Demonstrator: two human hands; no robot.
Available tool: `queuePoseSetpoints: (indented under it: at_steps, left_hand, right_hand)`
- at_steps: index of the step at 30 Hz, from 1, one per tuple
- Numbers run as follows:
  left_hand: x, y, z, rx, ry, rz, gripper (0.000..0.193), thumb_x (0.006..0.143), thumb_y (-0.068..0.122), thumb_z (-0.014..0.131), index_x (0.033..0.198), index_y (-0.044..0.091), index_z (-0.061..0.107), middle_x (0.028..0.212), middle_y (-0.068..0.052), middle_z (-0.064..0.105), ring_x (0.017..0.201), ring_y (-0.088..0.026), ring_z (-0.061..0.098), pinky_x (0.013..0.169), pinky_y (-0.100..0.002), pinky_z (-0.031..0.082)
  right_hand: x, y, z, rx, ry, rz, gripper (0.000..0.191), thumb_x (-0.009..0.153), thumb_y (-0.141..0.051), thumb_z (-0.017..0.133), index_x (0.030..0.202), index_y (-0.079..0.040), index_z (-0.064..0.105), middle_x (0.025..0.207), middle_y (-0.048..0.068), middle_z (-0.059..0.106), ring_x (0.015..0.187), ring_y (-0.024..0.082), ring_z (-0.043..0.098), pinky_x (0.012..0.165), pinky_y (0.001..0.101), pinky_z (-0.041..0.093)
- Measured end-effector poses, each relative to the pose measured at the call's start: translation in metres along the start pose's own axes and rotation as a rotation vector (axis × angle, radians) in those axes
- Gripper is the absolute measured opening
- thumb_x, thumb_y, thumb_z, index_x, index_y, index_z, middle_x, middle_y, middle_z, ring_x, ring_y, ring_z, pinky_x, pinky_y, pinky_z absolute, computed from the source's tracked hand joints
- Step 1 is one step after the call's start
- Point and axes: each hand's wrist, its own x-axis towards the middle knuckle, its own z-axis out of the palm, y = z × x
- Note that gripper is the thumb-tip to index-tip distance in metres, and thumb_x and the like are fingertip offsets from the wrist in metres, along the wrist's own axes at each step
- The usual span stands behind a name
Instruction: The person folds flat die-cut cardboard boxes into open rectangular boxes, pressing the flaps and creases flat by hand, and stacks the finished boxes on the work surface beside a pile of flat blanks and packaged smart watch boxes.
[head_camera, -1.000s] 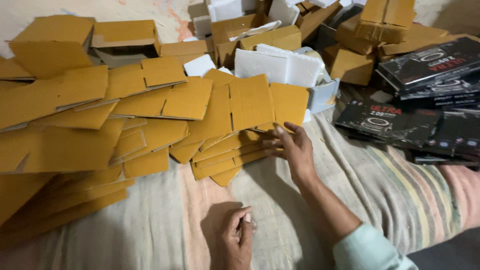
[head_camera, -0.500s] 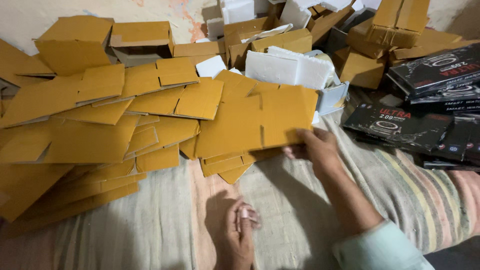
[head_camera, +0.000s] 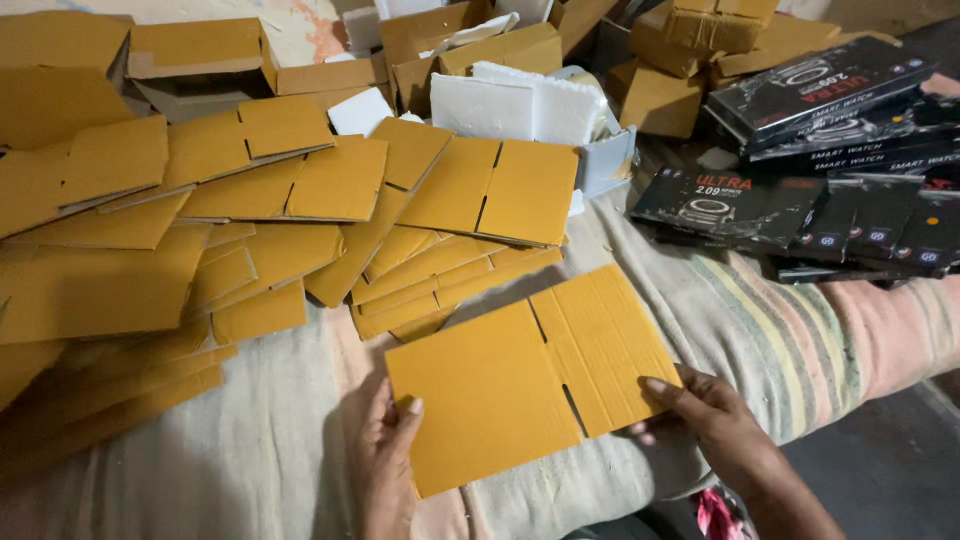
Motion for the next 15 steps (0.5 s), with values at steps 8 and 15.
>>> queuePoseSetpoints:
  at_steps: [8, 15]
  left_hand:
    - [-0.005, 0.025, -0.032, 0.048, -0.180, 0.538, 0.029, 0.102, -0.004, 0.059, 0.131, -0.008, 0.059, 0.125, -0.013, 0.067, 0.116, -0.017, 0.062, 0.105, -0.031, 0.046]
    - [-0.007, 0.023, -0.009, -0.027, -0.159, 0.641, 0.047, 0.108, 0.026, 0.043, 0.138, -0.008, 0.053, 0.141, -0.020, 0.058, 0.135, -0.028, 0.053, 0.119, -0.043, 0.035]
  right_hand:
    - [-0.001, -0.031, 0.034, -0.179, -0.034, -0.342, 0.050, 0.092, -0.016, 0.064, 0.140, -0.003, 0.059, 0.130, 0.013, 0.071, 0.125, 0.023, 0.061, 0.107, 0.0383, 0.046]
    - [-0.001, -0.031, 0.074, -0.139, -0.166, -0.552, 0.079, 0.096, -0.045, 0.048, 0.161, -0.005, 0.029, 0.164, 0.016, 0.040, 0.155, 0.027, 0.031, 0.124, 0.0411, 0.016]
